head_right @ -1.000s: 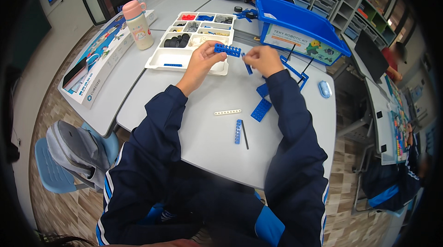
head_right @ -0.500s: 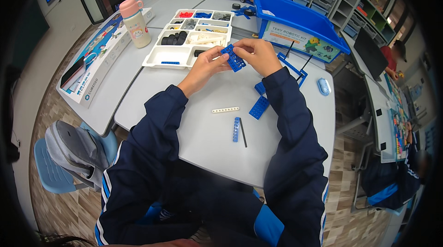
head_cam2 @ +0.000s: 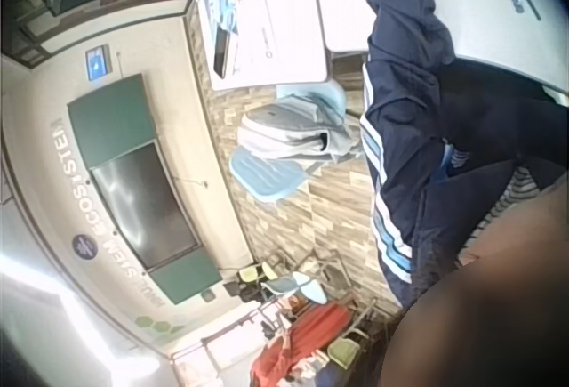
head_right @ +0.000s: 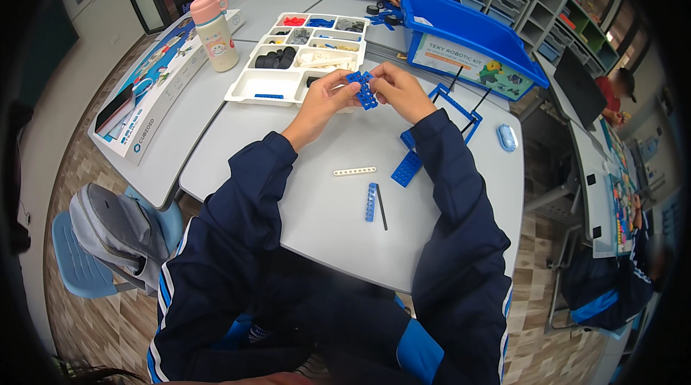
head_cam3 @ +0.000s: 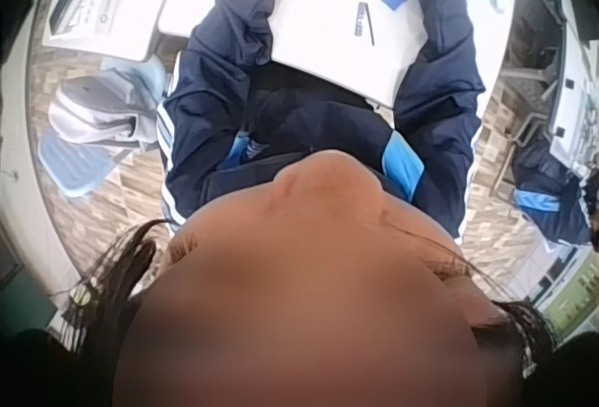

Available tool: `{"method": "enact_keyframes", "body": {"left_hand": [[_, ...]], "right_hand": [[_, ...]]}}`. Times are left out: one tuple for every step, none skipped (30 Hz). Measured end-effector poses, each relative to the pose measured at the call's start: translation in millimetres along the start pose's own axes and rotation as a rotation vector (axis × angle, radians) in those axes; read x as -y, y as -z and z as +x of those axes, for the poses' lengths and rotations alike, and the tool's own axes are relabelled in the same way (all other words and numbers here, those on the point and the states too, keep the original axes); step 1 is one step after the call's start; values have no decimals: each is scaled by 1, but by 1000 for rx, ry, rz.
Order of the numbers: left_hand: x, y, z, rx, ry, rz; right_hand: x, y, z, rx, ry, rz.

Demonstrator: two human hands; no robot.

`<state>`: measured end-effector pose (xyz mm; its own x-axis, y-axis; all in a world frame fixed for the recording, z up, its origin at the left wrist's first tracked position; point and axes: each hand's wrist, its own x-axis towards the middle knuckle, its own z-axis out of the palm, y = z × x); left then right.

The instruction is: The person assembles a small structure using blue and white plastic pieces and black rods. They connect beams and plates, insert rods into a frame, and repeatedly pick up and place components on the table. The assembly remains incomplete by the end of the clip.

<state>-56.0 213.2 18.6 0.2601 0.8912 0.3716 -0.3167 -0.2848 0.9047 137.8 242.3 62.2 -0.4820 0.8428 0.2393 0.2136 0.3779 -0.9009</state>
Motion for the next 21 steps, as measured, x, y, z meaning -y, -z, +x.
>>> {"method": "enact_keyframes", "body": {"left_hand": [[0, 0, 0, -12, -4, 14], [0, 0, 0, -24, -8, 28], [0, 1, -1, -36, -12, 42], [0, 1, -1, -59, -8, 26], [1, 1, 0, -83, -5, 10], [1, 1, 0, -106, -2, -6], [2, 2, 0, -94, 7, 4], [2, 3, -1, -82, 17, 13], [3, 3, -1, -69, 26, 22], [3, 3, -1, -87, 26, 16], [4, 3, -1, -105, 26, 10], [4, 3, -1, -124, 26, 4], [5, 3, -1, -131, 31, -21], [5, 3, -1, -138, 36, -46], [5, 3, -1, -146, 41, -70], [5, 3, -1, -145, 65, -72], [4, 3, -2, -143, 89, -74], [4, 3, -2, -141, 108, -79], [4, 3, -3, -136, 121, -88], [3, 3, -3, -130, 128, -100], [3, 3, -4, -124, 137, -112]], "right_hand": [[-3, -2, 1, 6, 15, -9], [-4, -4, 1, 12, 29, -18], [-5, -5, 2, -2, 27, -85], [-5, -6, 1, -17, 25, -151], [-5, -6, 1, -39, 12, -227], [-4, -6, 0, -39, 27, -246], [-2, -6, -1, -47, 29, -275], [-1, -5, -1, -56, 31, -304], [0, -5, -1, -50, 19, -295], [1, -5, -2, -45, 7, -285], [1, -5, -1, -40, -6, -276], [1, -5, -1, -41, 22, -277], [1, -5, 0, -43, 49, -278], [0, -5, 0, -41, 72, -287], [0, -4, 1, -44, 76, -290], [-1, -4, 1, -43, 75, -302], [-1, -4, 1, -54, 57, -330], [-1, -3, 1, -39, 75, -319], [0, -3, 0, -35, 76, -324], [1, -3, -1, -32, 72, -336], [1, -2, -1, -25, 69, -335]]}}
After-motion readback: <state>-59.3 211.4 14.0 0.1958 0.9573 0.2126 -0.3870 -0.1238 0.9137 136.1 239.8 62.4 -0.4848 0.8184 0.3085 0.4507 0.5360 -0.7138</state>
